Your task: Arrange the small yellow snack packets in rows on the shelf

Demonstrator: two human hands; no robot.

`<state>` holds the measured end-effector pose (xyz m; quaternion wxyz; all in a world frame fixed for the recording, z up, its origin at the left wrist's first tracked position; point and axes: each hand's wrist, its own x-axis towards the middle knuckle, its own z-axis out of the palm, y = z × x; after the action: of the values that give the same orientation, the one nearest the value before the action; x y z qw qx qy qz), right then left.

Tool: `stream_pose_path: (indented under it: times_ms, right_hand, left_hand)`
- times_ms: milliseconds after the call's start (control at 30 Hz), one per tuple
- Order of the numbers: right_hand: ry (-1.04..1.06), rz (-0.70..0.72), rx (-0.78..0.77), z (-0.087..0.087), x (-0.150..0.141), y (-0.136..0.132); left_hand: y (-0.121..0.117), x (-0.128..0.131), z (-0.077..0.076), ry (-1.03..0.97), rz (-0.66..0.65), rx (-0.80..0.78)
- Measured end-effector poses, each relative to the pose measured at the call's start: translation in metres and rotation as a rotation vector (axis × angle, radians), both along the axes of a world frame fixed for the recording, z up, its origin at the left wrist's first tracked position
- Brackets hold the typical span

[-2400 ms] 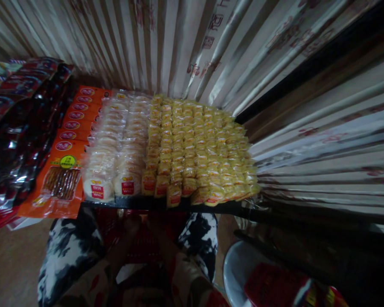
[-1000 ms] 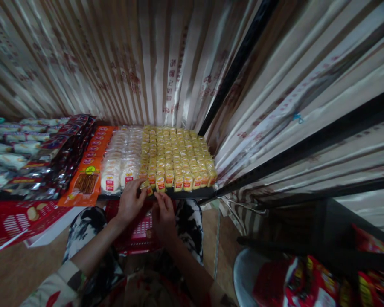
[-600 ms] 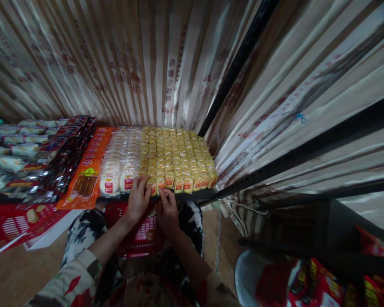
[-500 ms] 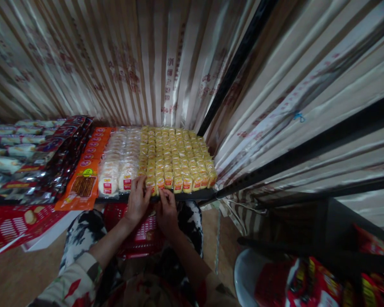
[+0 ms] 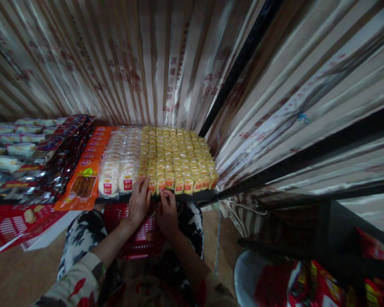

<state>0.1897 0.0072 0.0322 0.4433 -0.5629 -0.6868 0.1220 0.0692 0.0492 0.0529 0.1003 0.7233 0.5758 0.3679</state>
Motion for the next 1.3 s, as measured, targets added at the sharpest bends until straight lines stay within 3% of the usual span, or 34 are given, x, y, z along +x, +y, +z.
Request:
stream_pose_path:
  times_ms: [300,567,767,1000,1100,1200,1300]
  right_hand:
    - [0.016,-0.016,-0.005,-0.004,0.000,0.004]
    - [0.052,0.007,-0.018,-0.005,0.000,0.003]
    - [0.068,0.003,-0.039,-0.001,-0.001,0.001]
    - [0.079,-0.026,-0.068,0.007,-0.004,-0.011]
    - [0.125,0.009,-0.139,-0.002,-0.008,-0.025]
    - [0.107,0.019,-0.324,-0.024,-0.015,-0.035]
    - [-0.008,0.084,-0.629,-0.052,-0.023,-0.034]
  left_hand:
    - [0.001,0.003,-0.003,-0.107,0.087,-0.068]
    - [-0.002,0.005,-0.006,-0.032,0.106,-0.124]
    - [-0.006,0.003,-0.010,-0.058,0.092,-0.054]
    - [-0.007,-0.008,-0.010,-0.122,0.058,-0.093]
    - [-0.019,-0.015,-0.013,-0.164,0.064,-0.080]
    - [-0.043,-0.020,-0.027,-0.200,0.098,-0.100]
    - [-0.069,-0.022,-0.050,-0.176,0.029,-0.329]
